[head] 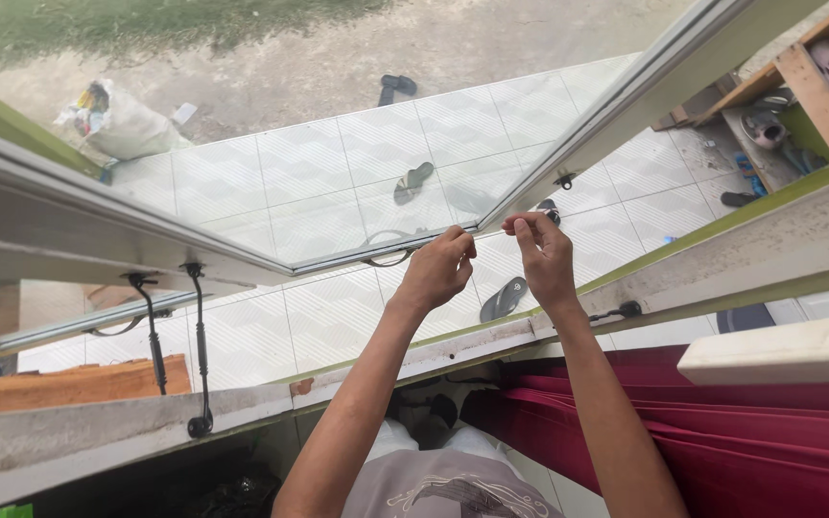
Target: The person opens a white door, then opens a window, closes the window, and finally closes the door. The actions are performed by hand without tools.
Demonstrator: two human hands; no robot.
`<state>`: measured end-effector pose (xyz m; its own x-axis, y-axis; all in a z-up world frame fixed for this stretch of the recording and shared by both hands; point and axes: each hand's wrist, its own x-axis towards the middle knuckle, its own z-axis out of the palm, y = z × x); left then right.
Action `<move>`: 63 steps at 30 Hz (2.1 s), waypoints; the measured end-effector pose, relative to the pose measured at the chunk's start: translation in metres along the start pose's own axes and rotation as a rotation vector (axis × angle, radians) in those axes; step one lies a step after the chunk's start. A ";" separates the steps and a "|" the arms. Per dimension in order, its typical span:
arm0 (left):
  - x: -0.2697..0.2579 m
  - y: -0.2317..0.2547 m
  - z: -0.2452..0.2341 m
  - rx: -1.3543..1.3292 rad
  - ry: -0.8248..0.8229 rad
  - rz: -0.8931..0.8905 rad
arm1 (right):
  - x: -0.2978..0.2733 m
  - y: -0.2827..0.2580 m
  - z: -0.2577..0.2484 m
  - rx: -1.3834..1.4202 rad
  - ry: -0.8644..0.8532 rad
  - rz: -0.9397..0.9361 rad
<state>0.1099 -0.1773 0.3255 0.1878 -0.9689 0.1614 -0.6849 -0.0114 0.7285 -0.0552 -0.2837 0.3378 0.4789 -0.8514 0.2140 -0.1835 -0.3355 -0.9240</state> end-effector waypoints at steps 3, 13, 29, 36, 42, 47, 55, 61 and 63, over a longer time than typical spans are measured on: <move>0.014 0.011 0.008 -0.043 -0.072 0.056 | -0.010 -0.005 -0.015 -0.028 0.043 0.009; 0.039 0.031 0.074 -0.122 -0.324 0.193 | -0.048 -0.021 -0.060 -0.141 0.316 0.087; 0.035 0.053 0.195 -0.168 -0.334 0.423 | -0.086 -0.023 -0.078 -0.321 0.453 0.030; 0.039 0.051 0.205 -0.166 -0.318 0.416 | -0.089 -0.022 -0.083 -0.244 0.437 0.096; 0.048 0.028 0.171 -0.064 -0.532 0.299 | -0.088 -0.025 -0.081 -0.257 0.428 0.077; 0.068 -0.011 0.102 -0.113 -0.719 0.249 | -0.083 -0.027 -0.070 -0.436 0.470 0.031; 0.095 0.003 0.004 -0.098 -0.653 0.234 | -0.050 -0.037 -0.023 -0.563 0.163 -0.006; 0.094 0.021 -0.006 -0.207 -0.342 0.341 | -0.027 -0.030 -0.007 -0.614 0.115 0.019; 0.092 0.020 -0.005 -0.218 -0.151 0.390 | -0.024 -0.023 -0.010 -0.647 0.158 -0.089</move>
<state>0.1174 -0.2651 0.3581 -0.1695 -0.9158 0.3642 -0.5175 0.3972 0.7579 -0.0713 -0.2602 0.3571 0.3940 -0.8414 0.3699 -0.6499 -0.5396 -0.5352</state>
